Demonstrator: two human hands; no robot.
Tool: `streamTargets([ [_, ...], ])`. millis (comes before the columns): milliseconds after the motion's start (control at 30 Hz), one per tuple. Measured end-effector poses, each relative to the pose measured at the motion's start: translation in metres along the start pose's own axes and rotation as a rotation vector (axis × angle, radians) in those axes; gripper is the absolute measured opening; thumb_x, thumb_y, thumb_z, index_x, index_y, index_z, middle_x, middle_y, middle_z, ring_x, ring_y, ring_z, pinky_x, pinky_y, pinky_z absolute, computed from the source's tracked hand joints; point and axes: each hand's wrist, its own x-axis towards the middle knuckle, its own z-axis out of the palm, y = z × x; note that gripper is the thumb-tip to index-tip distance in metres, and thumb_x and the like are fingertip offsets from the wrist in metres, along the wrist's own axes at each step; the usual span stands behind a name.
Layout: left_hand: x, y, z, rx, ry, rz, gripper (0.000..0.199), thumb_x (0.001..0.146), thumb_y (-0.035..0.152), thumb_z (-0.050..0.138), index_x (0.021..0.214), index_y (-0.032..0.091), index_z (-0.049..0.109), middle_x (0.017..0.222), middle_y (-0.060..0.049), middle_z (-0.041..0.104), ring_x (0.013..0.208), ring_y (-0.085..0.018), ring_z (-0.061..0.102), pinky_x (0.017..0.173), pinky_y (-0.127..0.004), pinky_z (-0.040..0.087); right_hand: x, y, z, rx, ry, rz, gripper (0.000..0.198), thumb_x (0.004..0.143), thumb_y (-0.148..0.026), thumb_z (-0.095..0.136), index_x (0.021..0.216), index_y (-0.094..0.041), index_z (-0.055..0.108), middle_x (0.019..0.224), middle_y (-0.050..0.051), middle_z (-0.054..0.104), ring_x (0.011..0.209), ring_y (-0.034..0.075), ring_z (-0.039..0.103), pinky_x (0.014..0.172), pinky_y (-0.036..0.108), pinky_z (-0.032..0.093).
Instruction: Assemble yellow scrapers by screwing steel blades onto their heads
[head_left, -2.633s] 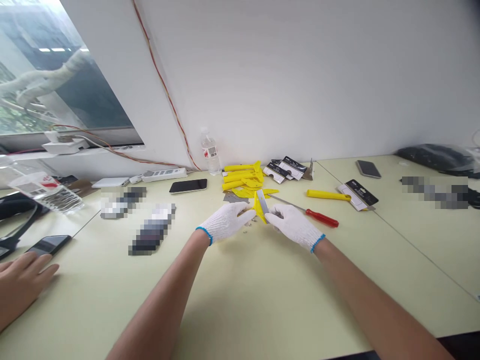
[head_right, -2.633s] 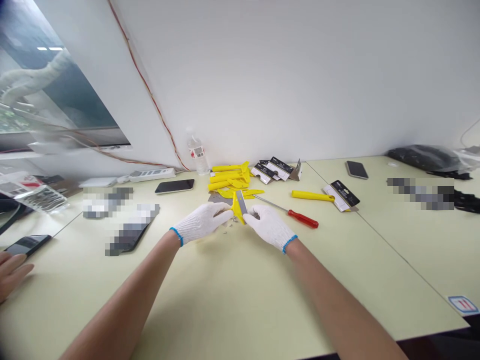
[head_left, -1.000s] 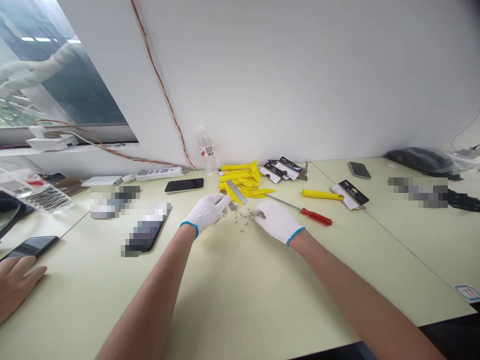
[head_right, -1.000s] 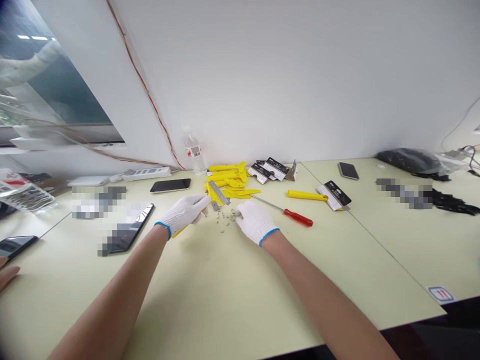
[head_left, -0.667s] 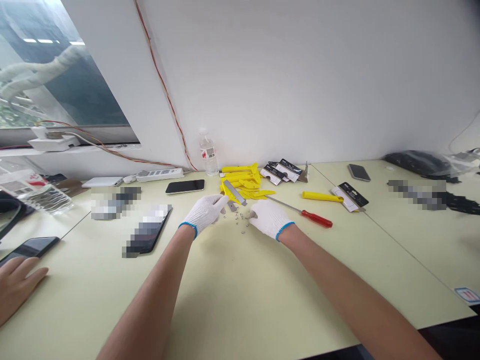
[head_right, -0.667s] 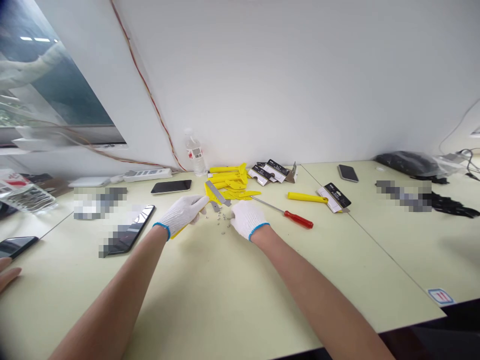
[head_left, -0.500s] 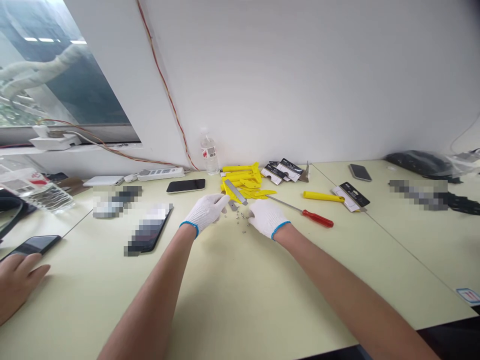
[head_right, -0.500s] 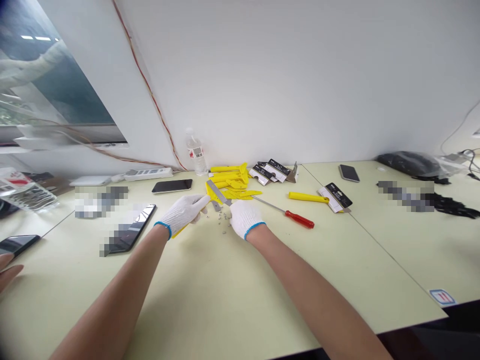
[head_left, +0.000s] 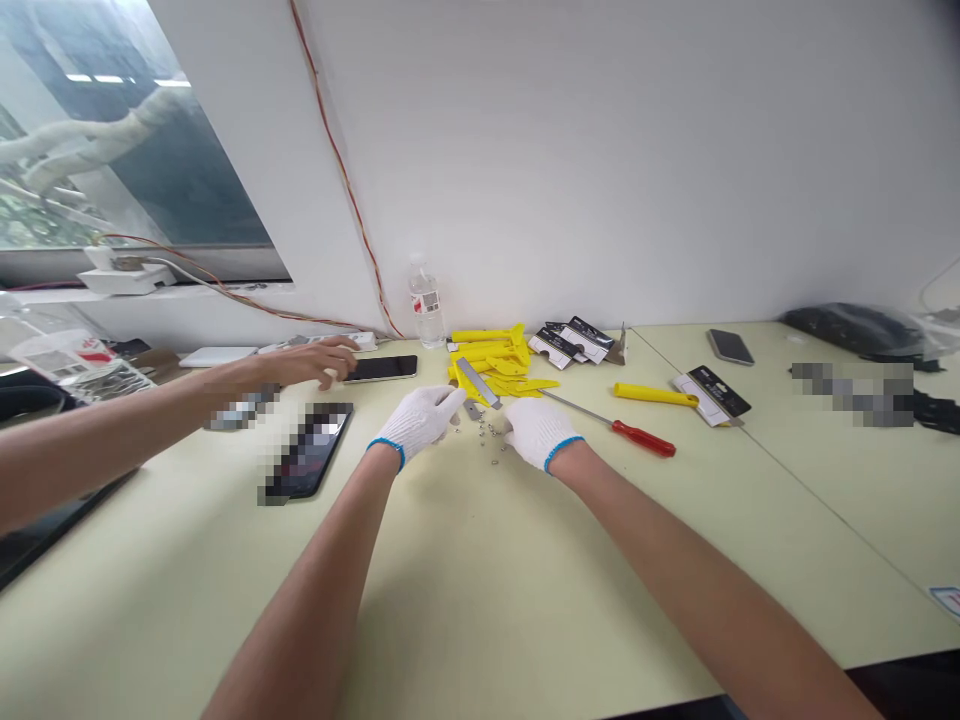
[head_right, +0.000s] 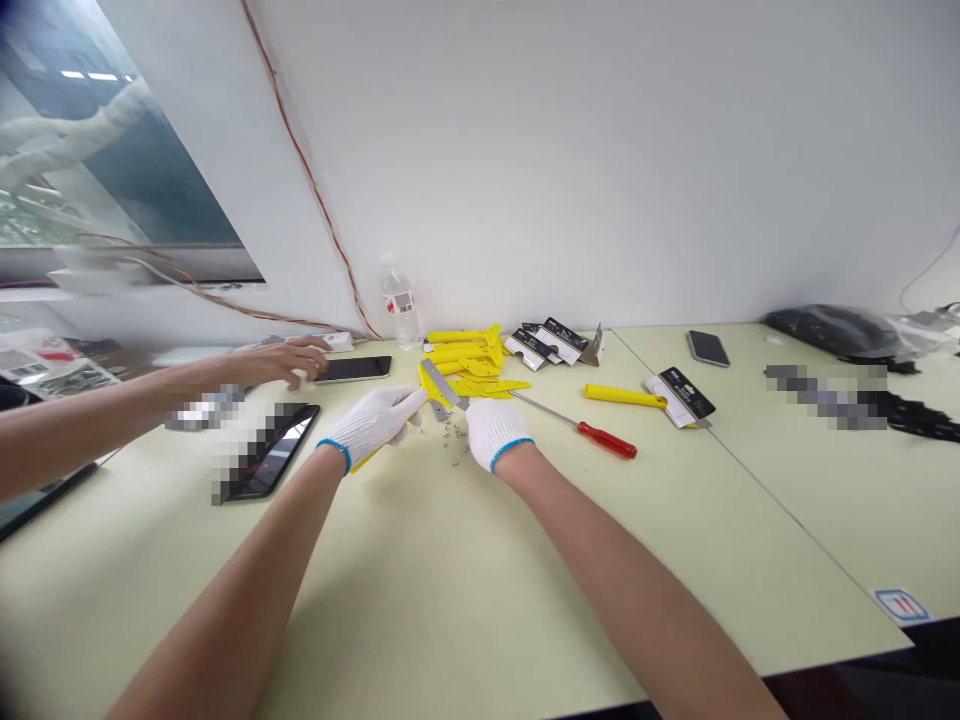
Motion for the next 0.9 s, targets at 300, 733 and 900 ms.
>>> streamTargets([
  [300, 0.002, 0.0, 0.002, 0.025, 0.023, -0.023, 0.043, 0.095, 0.055, 0.05, 0.072, 0.02, 0.06, 0.057, 0.0, 0.057, 0.047, -0.013, 0.05, 0.051, -0.026, 0.038, 0.003, 0.002, 0.001, 0.071, -0.033, -0.03, 0.041, 0.103, -0.039, 0.064, 0.134, -0.011, 0.063, 0.13, 0.014, 0.06, 0.116, 0.022, 0.062, 0.1, 0.039, 0.056],
  [733, 0.003, -0.002, 0.003, 0.026, 0.011, -0.012, 0.042, 0.096, 0.054, 0.05, 0.074, 0.019, 0.063, 0.061, 0.0, 0.059, 0.049, -0.012, 0.051, 0.051, -0.025, 0.038, -0.006, 0.026, -0.001, 0.242, 0.131, -0.093, 0.026, 0.103, -0.038, 0.061, 0.1, -0.013, 0.069, 0.101, 0.007, 0.067, 0.088, 0.016, 0.062, 0.08, 0.029, 0.052],
  [900, 0.002, -0.001, 0.007, 0.03, -0.007, -0.004, 0.039, 0.096, 0.05, 0.048, 0.075, 0.02, 0.062, 0.068, 0.0, 0.062, 0.054, -0.012, 0.053, 0.053, -0.024, 0.041, -0.025, 0.04, -0.005, 0.491, 0.258, -0.014, 0.02, 0.094, -0.037, 0.06, 0.09, -0.019, 0.066, 0.078, 0.004, 0.064, 0.068, 0.015, 0.051, 0.063, 0.028, 0.035],
])
